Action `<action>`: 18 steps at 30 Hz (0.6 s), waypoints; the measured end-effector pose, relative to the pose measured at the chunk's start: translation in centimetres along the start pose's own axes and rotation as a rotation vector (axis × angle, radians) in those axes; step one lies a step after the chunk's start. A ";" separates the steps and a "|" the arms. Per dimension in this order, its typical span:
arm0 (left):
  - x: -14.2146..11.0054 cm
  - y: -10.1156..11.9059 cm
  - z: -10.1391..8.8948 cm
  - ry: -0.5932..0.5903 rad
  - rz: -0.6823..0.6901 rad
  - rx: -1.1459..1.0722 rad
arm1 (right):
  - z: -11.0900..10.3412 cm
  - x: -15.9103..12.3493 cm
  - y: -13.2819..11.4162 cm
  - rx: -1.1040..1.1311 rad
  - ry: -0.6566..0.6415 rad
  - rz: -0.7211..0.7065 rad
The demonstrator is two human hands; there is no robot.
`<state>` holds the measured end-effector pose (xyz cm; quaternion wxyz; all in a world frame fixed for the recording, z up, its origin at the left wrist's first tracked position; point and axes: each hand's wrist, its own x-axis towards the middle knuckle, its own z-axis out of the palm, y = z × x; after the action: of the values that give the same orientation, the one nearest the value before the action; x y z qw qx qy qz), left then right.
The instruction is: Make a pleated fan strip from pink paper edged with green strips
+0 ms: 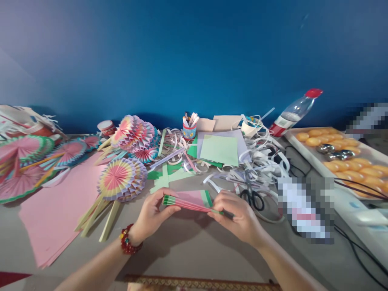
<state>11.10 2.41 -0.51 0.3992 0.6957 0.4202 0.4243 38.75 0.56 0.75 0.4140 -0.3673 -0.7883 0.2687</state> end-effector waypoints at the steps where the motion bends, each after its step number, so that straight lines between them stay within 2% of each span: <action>1: 0.0 0.0 0.0 -0.008 0.008 -0.012 | 0.0 0.0 0.0 0.001 0.000 0.004; 5: 0.2 0.0 0.2 -0.018 0.015 -0.092 | 0.0 0.2 -0.2 0.019 -0.001 0.022; 18: 0.4 0.4 0.4 0.056 -0.175 -0.097 | 0.0 0.3 0.0 0.038 -0.009 0.079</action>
<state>11.68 2.58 -0.13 0.4562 0.6240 0.4692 0.4271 38.65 0.83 0.92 0.4066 -0.3890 -0.7697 0.3016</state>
